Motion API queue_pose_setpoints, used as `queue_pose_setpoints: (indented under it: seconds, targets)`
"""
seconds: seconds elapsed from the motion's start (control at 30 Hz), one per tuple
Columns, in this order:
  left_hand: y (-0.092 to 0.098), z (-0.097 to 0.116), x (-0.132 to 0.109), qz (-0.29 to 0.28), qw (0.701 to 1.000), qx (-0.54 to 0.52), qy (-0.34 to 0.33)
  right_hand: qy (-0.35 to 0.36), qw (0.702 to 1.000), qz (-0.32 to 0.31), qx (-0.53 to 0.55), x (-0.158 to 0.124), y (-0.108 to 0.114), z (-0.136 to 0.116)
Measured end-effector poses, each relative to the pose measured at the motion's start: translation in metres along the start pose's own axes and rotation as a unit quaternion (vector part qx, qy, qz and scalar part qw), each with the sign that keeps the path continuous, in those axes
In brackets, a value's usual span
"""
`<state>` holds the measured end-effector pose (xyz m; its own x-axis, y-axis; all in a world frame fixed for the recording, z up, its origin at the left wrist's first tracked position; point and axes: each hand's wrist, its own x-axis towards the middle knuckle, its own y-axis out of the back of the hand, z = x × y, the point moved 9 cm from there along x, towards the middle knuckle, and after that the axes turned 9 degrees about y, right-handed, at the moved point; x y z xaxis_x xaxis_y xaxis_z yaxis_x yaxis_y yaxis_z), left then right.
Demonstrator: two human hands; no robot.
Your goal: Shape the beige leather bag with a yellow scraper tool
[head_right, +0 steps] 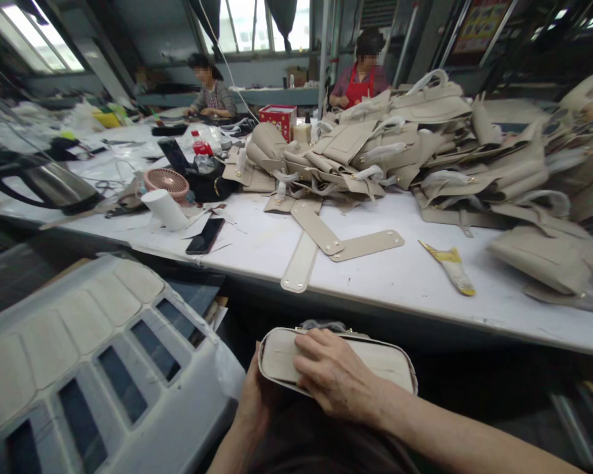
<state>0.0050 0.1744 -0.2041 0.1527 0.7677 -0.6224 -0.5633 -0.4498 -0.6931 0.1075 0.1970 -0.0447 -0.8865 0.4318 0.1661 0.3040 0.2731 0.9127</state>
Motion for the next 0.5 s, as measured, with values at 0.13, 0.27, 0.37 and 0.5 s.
queue_pose_setpoints:
  seconds: [0.13, 0.27, 0.37, 0.5]
  targets:
    - [0.008, -0.003, 0.002, 0.021, 1.0, -0.005, 0.015, -0.002, 0.999, -0.02, 0.036, 0.006, -0.003, -0.002]
    - [0.009, -0.002, 0.005, 0.004, 1.0, -0.007, 0.0, 0.007, 0.998, -0.036, 0.059, 0.012, -0.002, -0.002]
    - [0.01, -0.004, 0.005, 0.017, 1.0, -0.01, 0.012, 0.02, 0.996, -0.05, 0.076, 0.017, 0.0, -0.002]
    - [0.006, -0.004, 0.002, 0.027, 0.999, -0.005, 0.025, 0.007, 0.996, -0.037, 0.086, 0.024, 0.0, 0.003]
